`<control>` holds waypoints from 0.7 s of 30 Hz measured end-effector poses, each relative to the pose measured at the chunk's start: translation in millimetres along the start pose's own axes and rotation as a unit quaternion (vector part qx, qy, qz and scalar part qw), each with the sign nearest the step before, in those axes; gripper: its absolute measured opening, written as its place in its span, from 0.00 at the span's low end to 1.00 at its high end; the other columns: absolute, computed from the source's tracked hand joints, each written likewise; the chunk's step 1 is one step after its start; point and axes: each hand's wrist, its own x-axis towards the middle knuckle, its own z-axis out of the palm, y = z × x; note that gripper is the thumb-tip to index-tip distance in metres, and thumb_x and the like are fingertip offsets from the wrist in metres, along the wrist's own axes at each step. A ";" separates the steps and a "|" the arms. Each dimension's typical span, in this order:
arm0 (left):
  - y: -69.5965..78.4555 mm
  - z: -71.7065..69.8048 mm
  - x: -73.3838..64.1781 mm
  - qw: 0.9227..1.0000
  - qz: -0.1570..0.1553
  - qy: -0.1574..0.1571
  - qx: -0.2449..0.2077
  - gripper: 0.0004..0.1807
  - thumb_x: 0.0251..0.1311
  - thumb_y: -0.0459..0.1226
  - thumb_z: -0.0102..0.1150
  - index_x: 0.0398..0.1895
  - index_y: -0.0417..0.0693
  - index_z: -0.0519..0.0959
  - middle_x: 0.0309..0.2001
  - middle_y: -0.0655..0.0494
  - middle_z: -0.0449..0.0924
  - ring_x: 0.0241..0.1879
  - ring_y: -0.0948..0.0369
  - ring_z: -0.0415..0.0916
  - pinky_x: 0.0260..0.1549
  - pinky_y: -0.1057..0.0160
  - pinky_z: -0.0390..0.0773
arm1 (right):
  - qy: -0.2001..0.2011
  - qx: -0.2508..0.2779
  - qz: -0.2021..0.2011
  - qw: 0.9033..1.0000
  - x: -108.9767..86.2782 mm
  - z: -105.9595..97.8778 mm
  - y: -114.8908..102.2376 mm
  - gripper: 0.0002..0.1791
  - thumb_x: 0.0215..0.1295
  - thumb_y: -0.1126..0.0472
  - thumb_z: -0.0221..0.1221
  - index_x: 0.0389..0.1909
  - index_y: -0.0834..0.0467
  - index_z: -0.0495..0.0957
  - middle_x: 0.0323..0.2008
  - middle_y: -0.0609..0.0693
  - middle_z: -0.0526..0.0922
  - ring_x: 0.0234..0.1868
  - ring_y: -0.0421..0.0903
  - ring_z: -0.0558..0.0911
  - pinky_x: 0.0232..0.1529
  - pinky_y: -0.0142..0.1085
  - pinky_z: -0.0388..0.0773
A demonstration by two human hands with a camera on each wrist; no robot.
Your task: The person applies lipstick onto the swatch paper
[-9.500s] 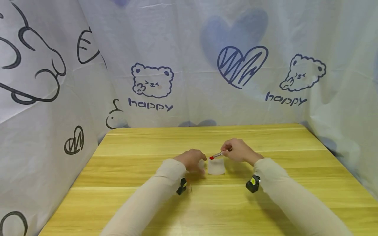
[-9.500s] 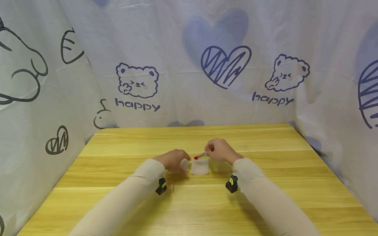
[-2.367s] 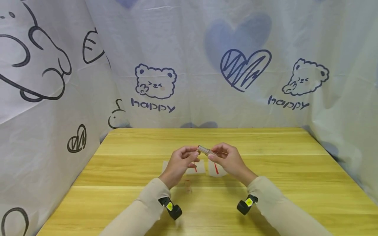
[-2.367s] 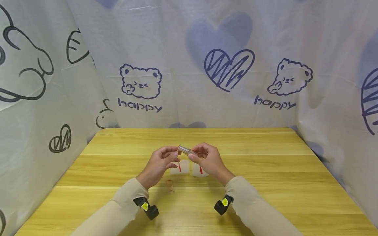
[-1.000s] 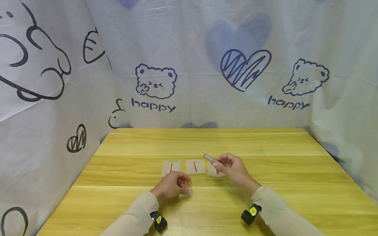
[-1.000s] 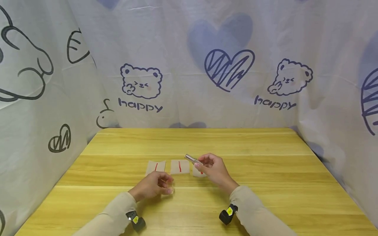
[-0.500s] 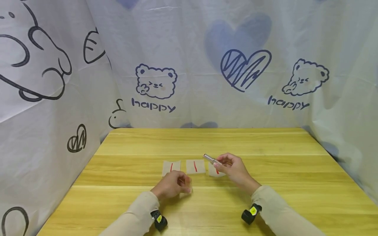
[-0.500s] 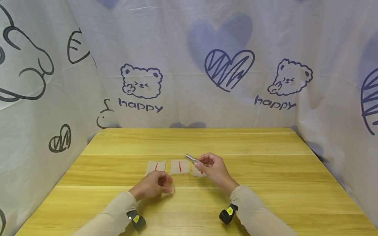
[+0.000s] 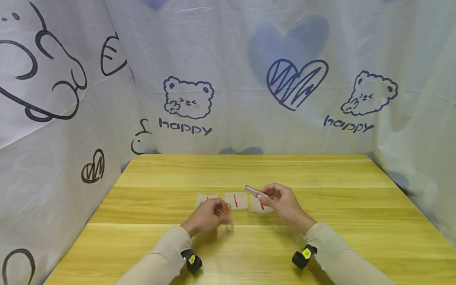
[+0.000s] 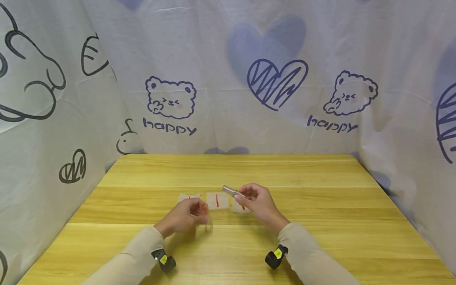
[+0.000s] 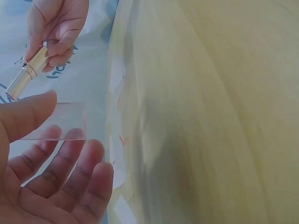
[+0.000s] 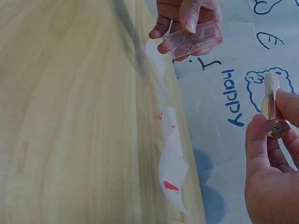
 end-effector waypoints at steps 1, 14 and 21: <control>0.9 -0.1 0.0 1.000 0.001 0.001 -0.001 0.11 0.56 0.34 0.69 0.38 0.43 0.78 0.35 0.57 0.78 0.36 0.61 0.77 0.39 0.61 0.78 | -0.003 -0.001 -0.002 1.000 -0.1 -0.1 -0.5 0.14 0.62 0.68 0.64 0.44 0.71 0.75 0.37 0.56 0.80 0.38 0.48 0.82 0.41 0.40 0.81; 9.4 1.3 -1.1 0.999 0.020 0.018 0.046 0.12 0.58 0.37 0.68 0.42 0.40 0.79 0.34 0.55 0.77 0.34 0.60 0.73 0.37 0.60 0.75 | -0.064 -0.062 -0.024 0.996 -5.7 4.7 -7.1 0.12 0.62 0.65 0.66 0.43 0.66 0.80 0.40 0.55 0.82 0.37 0.46 0.81 0.36 0.32 0.80; 12.5 2.5 -2.8 0.996 0.034 0.046 0.070 0.10 0.56 0.37 0.70 0.39 0.47 0.80 0.31 0.59 0.73 0.34 0.60 0.71 0.34 0.60 0.73 | -0.077 -0.087 -0.033 0.993 -7.6 7.6 -6.2 0.12 0.61 0.63 0.66 0.43 0.65 0.81 0.39 0.54 0.82 0.37 0.47 0.81 0.36 0.33 0.80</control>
